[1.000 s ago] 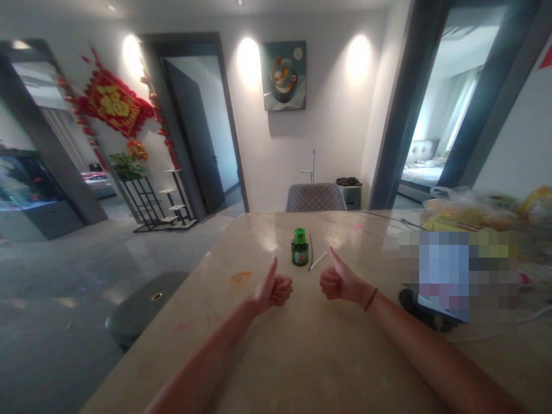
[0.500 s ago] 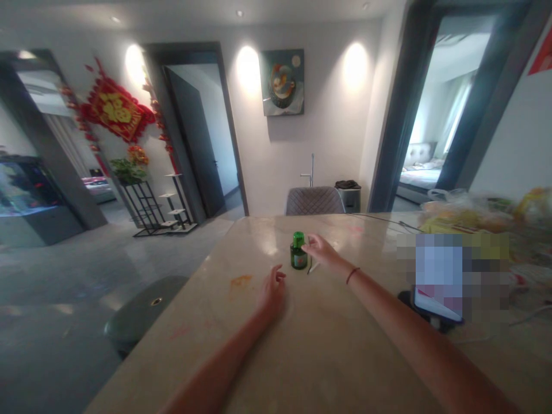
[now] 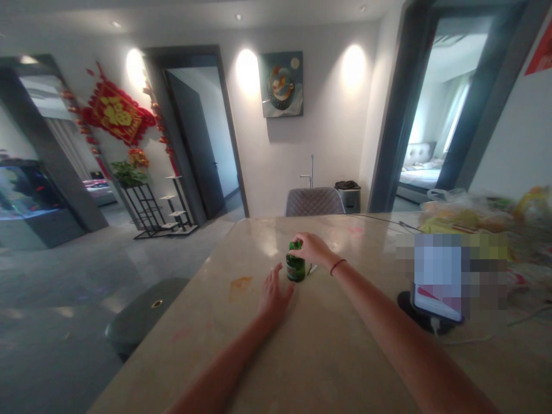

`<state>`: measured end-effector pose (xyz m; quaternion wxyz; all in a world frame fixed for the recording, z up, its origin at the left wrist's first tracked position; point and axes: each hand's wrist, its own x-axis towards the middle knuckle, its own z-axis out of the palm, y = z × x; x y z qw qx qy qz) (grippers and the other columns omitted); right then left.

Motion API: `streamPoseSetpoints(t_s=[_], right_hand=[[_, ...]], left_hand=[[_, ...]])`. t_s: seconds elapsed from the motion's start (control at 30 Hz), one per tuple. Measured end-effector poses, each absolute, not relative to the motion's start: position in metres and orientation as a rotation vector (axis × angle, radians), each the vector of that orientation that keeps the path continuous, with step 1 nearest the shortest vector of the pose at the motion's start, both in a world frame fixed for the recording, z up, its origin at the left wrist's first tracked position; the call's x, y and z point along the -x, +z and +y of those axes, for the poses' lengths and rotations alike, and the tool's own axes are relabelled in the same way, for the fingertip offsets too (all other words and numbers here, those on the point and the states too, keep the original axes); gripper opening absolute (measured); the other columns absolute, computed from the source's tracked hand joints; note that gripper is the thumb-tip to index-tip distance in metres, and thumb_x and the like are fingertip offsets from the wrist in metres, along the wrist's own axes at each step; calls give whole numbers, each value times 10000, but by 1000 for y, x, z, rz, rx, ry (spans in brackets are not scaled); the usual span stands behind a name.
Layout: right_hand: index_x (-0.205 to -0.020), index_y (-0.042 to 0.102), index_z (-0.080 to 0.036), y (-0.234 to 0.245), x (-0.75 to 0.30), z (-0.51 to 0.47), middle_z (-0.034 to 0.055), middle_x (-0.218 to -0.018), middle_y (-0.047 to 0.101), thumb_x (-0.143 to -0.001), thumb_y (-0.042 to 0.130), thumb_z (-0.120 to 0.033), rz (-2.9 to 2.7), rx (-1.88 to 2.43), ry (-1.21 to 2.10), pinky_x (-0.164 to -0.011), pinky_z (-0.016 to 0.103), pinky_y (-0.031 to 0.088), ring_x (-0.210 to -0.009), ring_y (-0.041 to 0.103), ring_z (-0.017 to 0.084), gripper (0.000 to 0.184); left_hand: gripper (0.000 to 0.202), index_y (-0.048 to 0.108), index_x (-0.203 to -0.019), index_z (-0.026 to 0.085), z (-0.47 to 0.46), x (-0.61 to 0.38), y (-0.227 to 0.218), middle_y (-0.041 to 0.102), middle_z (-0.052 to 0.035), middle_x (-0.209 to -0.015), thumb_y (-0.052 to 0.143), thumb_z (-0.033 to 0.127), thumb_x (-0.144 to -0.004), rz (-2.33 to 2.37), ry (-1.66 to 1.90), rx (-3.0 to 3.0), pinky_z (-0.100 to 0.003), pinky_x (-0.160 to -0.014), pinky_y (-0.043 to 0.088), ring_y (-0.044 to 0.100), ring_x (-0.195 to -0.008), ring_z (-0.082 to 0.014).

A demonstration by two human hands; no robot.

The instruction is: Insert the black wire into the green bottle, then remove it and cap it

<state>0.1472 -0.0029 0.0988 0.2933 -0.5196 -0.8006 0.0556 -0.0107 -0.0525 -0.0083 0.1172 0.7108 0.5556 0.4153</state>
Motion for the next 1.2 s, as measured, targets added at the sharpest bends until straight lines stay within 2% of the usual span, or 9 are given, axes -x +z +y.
streamPoseSetpoints(t_s=[0.1, 0.2, 0.33, 0.47, 0.57, 0.77, 0.9, 1.07, 1.2], right_hand=[[-878, 602, -188, 102, -139, -20, 50, -872, 659, -662, 643, -404, -2169, 1398, 119, -690, 253, 410, -812, 595, 177, 309], [-856, 579, -188, 103, -129, -37, 48, -850, 650, -649, 647, -427, -2175, 1429, 102, -652, 251, 398, -791, 593, 181, 324], [-857, 556, -181, 100, -124, -50, 45, -865, 631, -661, 643, -373, -2126, 1418, 106, -657, 244, 385, -806, 579, 170, 288], [-889, 545, -185, 97, -130, -54, 34, -887, 614, -673, 635, -311, -2142, 1347, 158, -653, 227, 379, -786, 566, 142, 265], [-945, 524, -194, 98, -135, -57, 33, -930, 610, -690, 617, -310, -2175, 1328, 171, -654, 222, 382, -802, 567, 138, 296], [-971, 519, -183, 106, -132, -66, 86, -872, 648, -756, 473, -553, -2215, 1630, 13, -659, 286, 404, -806, 611, 211, 430], [-983, 541, -181, 109, -131, -68, 107, -839, 664, -783, 438, -538, -2302, 1680, -60, -640, 290, 409, -790, 625, 229, 422], [-957, 570, -196, 111, -143, -63, 95, -830, 668, -792, 412, -560, -2304, 1598, 34, -619, 269, 390, -770, 622, 215, 429], [-906, 582, -196, 116, -148, -63, 75, -794, 665, -789, 412, -570, -2240, 1547, 132, -590, 250, 363, -731, 615, 192, 427]], left_hand=[[599, 352, -1243, 184, -57, 4, -5, 515, -112, -1206, 562, 369, -714, 1601, 1216, -2004, -408, -959, 337, 457, -1144, -242], [609, 392, -1202, 171, -59, 2, -2, 578, -115, -1097, 589, 422, -683, 1610, 1207, -1862, -402, -870, 400, 532, -1029, -250], [586, 444, -1144, 171, -58, 3, 1, 631, -85, -949, 623, 429, -649, 1526, 1174, -1748, -345, -742, 448, 585, -863, -222], [581, 450, -1138, 159, -58, 4, 3, 636, -80, -926, 631, 413, -647, 1517, 1140, -1729, -308, -695, 443, 582, -813, -198], [578, 444, -1141, 162, -60, 3, 4, 632, -77, -941, 611, 439, -663, 1510, 1103, -1773, -303, -699, 438, 579, -816, -193], [717, 389, -1228, 158, -65, 1, 4, 617, -110, -1012, 614, 498, -638, 1527, 977, -1882, -327, -745, 436, 574, -889, -224], [698, 406, -1215, 150, -68, 1, 7, 620, -119, -993, 608, 495, -643, 1543, 925, -1962, -346, -740, 443, 577, -883, -241], [610, 441, -1174, 190, -73, 1, 13, 597, -97, -1044, 617, 449, -651, 1525, 1133, -2028, -358, -817, 431, 559, -951, -231], [614, 380, -1216, 219, -79, 0, 16, 566, -83, -1113, 605, 391, -672, 1429, 1293, -1973, -341, -844, 425, 551, -979, -206]])
